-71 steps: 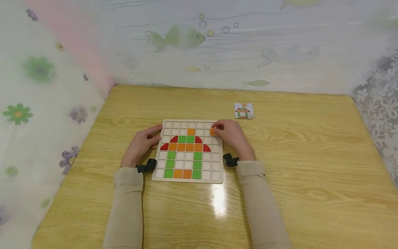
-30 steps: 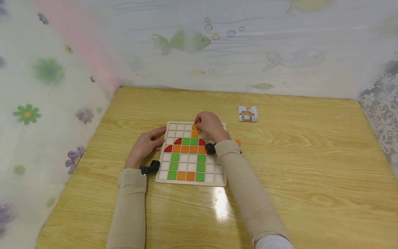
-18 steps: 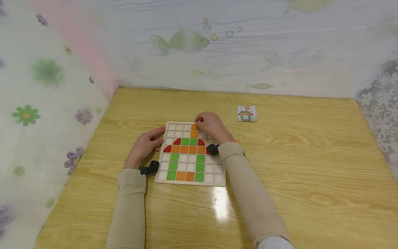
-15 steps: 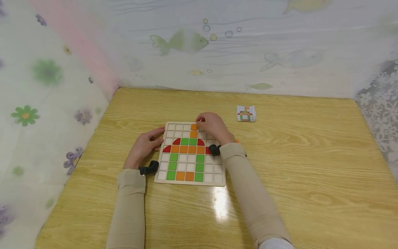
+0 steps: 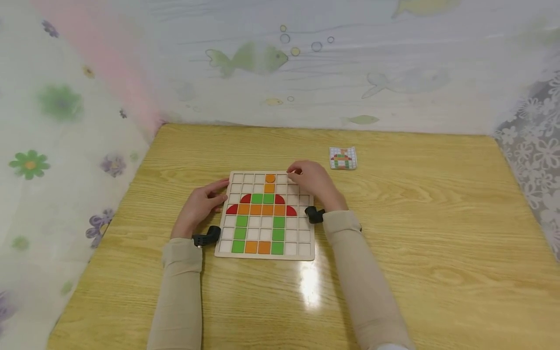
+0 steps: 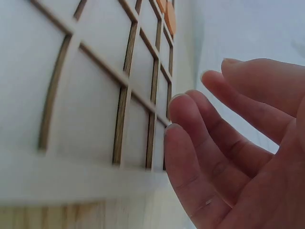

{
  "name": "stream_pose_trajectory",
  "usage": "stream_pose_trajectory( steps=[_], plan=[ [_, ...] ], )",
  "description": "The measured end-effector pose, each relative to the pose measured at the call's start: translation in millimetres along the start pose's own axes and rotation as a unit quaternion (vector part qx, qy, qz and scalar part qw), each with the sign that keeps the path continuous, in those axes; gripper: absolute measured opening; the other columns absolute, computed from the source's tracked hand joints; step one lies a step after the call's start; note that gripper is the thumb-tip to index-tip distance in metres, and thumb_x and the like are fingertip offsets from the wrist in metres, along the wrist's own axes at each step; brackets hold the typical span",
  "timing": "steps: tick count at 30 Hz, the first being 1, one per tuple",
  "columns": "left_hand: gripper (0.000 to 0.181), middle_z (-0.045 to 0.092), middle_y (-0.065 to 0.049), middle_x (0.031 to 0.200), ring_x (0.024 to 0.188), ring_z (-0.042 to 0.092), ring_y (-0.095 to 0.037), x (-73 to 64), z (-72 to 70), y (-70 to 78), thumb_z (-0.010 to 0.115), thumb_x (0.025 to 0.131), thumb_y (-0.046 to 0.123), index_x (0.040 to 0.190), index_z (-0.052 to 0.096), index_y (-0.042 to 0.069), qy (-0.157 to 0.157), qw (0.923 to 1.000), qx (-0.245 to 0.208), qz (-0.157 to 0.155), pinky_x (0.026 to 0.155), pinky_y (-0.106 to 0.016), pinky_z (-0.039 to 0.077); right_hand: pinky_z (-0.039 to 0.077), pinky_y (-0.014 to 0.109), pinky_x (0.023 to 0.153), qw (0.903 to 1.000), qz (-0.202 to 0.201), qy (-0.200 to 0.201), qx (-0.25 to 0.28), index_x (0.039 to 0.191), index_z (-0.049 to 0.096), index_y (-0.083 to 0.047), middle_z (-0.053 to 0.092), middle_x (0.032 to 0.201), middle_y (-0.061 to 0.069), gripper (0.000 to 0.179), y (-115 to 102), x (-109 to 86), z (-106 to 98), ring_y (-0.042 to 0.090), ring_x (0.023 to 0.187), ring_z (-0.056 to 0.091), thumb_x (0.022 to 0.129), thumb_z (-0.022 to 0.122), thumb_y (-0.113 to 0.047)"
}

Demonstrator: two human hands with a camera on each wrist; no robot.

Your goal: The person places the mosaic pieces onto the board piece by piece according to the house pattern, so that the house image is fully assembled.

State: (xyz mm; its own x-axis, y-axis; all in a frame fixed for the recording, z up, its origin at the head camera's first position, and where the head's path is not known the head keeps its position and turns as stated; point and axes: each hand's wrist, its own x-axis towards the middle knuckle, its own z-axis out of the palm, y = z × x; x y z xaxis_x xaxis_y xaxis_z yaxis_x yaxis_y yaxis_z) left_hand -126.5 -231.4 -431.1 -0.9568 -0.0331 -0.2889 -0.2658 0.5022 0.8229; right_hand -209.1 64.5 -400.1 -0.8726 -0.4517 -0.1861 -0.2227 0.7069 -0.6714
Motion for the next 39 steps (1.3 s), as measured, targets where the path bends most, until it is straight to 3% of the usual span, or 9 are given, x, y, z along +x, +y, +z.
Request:
stream_pose_trajectory(
  steps=[21, 30, 39],
  plan=[
    [0.043, 0.045, 0.01, 0.128, 0.084, 0.055, -0.016, 2.1, 1.3, 1.5, 0.059, 0.087, 0.022, 0.127, 0.049, 0.035, 0.001, 0.9998, -0.011, -0.015, 0.065, -0.026, 0.05, 0.042, 0.039, 0.079, 0.9982, 0.035, 0.043, 0.023, 0.114, 0.059, -0.012, 0.057, 0.107, 0.006, 0.03, 33, -47.2, -16, 0.022, 0.092, 0.052, 0.091, 0.051, -0.029],
    [0.043, 0.044, 0.011, 0.13, 0.087, 0.055, -0.016, 1.6, 1.6, 4.4, 0.059, 0.087, 0.02, 0.127, 0.049, 0.033, -0.001, 0.9998, -0.018, -0.01, 0.065, -0.026, 0.05, 0.041, 0.041, 0.079, 0.9969, 0.047, 0.058, 0.026, 0.117, 0.056, -0.011, 0.058, 0.105, 0.008, 0.032, 46, -58.2, -21, 0.023, 0.092, 0.053, 0.092, 0.05, -0.029],
    [0.043, 0.044, 0.015, 0.129, 0.074, 0.055, -0.019, -0.4, 1.5, 2.5, 0.06, 0.086, 0.021, 0.126, 0.051, 0.034, 0.0, 0.9998, -0.011, -0.018, 0.064, -0.028, 0.05, 0.041, 0.038, 0.077, 0.997, 0.05, 0.048, 0.035, 0.118, 0.055, -0.01, 0.056, 0.102, 0.009, 0.034, 61, -65.5, -30, 0.024, 0.089, 0.052, 0.089, 0.054, -0.028]
  ],
)
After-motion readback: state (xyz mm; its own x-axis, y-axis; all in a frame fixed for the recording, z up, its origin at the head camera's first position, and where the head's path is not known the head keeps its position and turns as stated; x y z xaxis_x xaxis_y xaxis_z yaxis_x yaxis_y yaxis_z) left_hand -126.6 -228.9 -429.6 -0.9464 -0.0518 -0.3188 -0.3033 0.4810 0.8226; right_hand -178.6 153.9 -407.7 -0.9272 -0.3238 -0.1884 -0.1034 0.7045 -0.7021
